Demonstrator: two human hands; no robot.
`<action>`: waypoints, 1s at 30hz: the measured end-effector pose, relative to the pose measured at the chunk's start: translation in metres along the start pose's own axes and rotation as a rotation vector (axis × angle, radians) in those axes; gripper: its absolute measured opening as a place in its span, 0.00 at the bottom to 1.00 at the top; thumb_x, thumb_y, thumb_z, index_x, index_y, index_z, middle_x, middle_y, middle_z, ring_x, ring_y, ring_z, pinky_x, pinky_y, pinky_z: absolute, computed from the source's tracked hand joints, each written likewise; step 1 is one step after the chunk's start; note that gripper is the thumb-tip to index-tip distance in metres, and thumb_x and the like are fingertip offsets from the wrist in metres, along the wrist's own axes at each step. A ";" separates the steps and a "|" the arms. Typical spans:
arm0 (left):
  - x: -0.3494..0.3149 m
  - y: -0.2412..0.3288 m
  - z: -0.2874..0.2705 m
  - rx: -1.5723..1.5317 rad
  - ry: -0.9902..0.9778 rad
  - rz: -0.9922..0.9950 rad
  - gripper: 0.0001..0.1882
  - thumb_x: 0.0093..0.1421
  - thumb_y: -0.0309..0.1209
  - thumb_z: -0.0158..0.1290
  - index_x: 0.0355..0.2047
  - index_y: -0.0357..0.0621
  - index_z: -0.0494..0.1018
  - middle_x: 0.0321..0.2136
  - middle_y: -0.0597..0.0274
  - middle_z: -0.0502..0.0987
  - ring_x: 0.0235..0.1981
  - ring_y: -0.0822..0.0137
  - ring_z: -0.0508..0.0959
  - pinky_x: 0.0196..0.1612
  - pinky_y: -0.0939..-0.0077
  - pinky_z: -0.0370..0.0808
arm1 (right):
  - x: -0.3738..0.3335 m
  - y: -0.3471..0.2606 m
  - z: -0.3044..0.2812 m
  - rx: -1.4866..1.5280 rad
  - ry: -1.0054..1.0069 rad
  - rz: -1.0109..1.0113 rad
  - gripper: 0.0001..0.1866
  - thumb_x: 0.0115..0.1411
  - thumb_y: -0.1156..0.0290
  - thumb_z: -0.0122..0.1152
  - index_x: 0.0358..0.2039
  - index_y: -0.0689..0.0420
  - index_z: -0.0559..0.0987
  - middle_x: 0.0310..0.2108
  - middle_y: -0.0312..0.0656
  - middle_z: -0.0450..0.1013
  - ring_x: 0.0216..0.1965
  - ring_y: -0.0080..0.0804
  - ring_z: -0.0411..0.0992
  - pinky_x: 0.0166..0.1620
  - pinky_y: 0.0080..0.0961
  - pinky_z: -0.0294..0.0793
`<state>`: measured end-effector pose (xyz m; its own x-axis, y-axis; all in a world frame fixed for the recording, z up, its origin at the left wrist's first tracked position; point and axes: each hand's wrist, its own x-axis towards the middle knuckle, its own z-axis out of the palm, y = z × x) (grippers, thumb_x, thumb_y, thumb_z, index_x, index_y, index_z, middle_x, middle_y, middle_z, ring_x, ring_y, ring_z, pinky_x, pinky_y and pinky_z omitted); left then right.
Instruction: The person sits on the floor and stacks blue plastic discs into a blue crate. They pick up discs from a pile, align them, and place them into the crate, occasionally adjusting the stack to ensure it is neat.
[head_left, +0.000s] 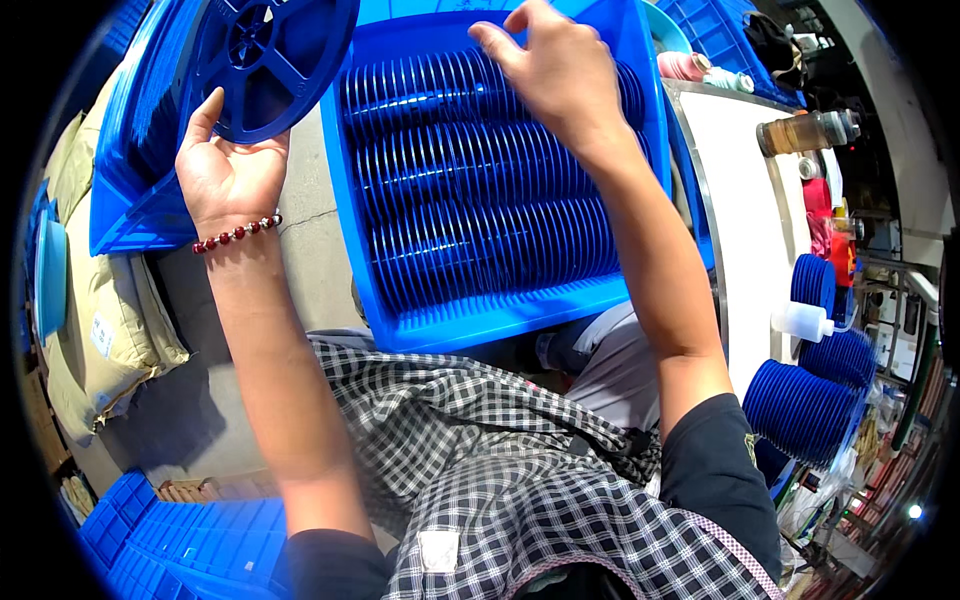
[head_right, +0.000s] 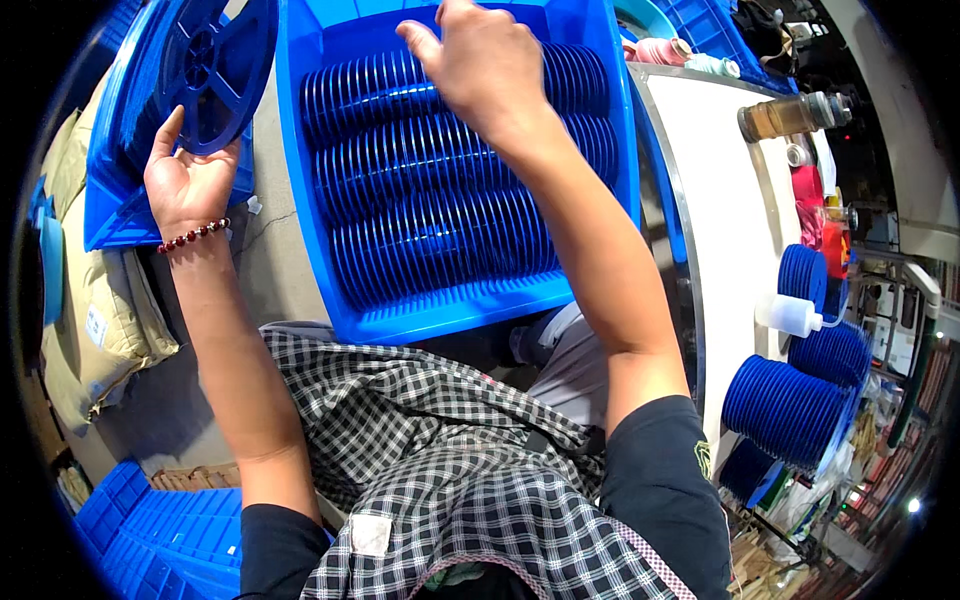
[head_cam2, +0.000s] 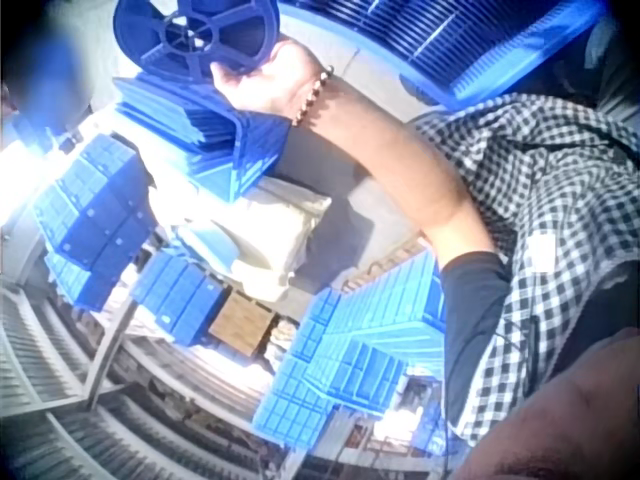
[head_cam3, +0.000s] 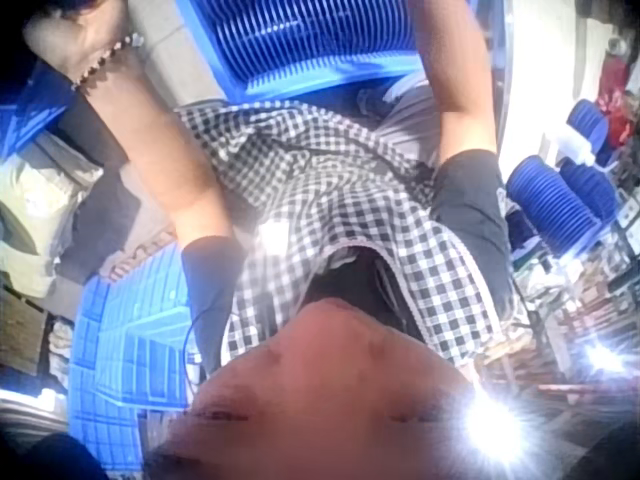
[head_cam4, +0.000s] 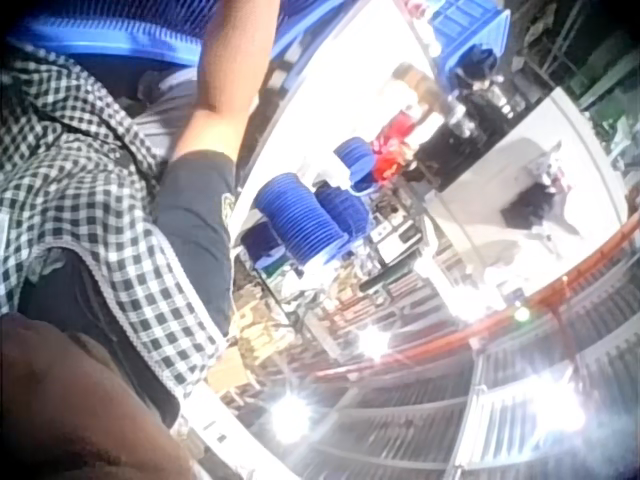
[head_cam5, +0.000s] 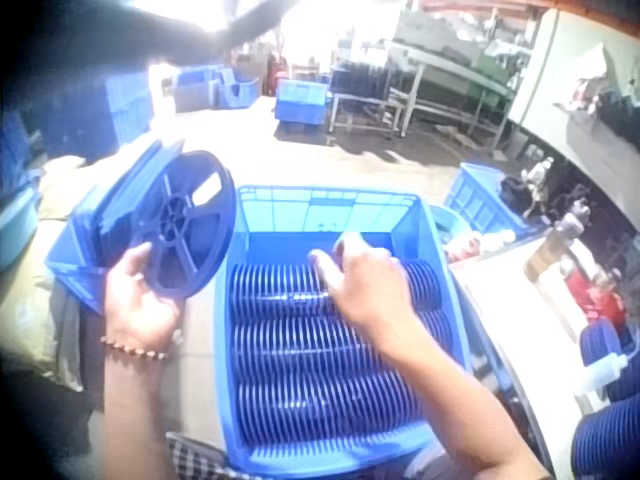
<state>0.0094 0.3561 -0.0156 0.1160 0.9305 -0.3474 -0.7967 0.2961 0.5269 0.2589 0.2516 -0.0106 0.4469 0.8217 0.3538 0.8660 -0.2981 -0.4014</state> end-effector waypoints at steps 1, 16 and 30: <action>-0.001 0.001 -0.001 -0.005 0.007 0.004 0.26 0.69 0.28 0.52 0.65 0.36 0.62 0.64 0.45 0.71 0.65 0.47 0.70 0.67 0.48 0.68 | -0.004 -0.003 -0.011 0.138 0.048 -0.004 0.21 0.66 0.56 0.63 0.28 0.64 0.82 0.27 0.57 0.80 0.32 0.54 0.81 0.37 0.44 0.79; -0.030 -0.083 0.018 0.303 -0.408 -0.029 0.24 0.75 0.36 0.48 0.65 0.37 0.61 0.58 0.54 0.76 0.61 0.59 0.75 0.68 0.51 0.68 | -0.047 0.025 -0.069 1.225 -0.176 0.394 0.17 0.69 0.62 0.65 0.50 0.63 0.81 0.39 0.39 0.81 0.40 0.22 0.78 0.46 0.21 0.77; 0.039 -0.135 -0.004 1.645 -0.455 0.794 0.11 0.66 0.33 0.60 0.48 0.49 0.84 0.41 0.66 0.86 0.38 0.74 0.82 0.42 0.78 0.78 | -0.052 0.172 -0.054 1.392 0.500 0.447 0.15 0.69 0.68 0.64 0.51 0.62 0.78 0.46 0.48 0.80 0.46 0.38 0.82 0.46 0.35 0.88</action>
<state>0.1191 0.3514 -0.1039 0.4021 0.8341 0.3777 0.5192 -0.5475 0.6563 0.3967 0.1315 -0.0525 0.8770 0.4659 0.1176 -0.1140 0.4394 -0.8910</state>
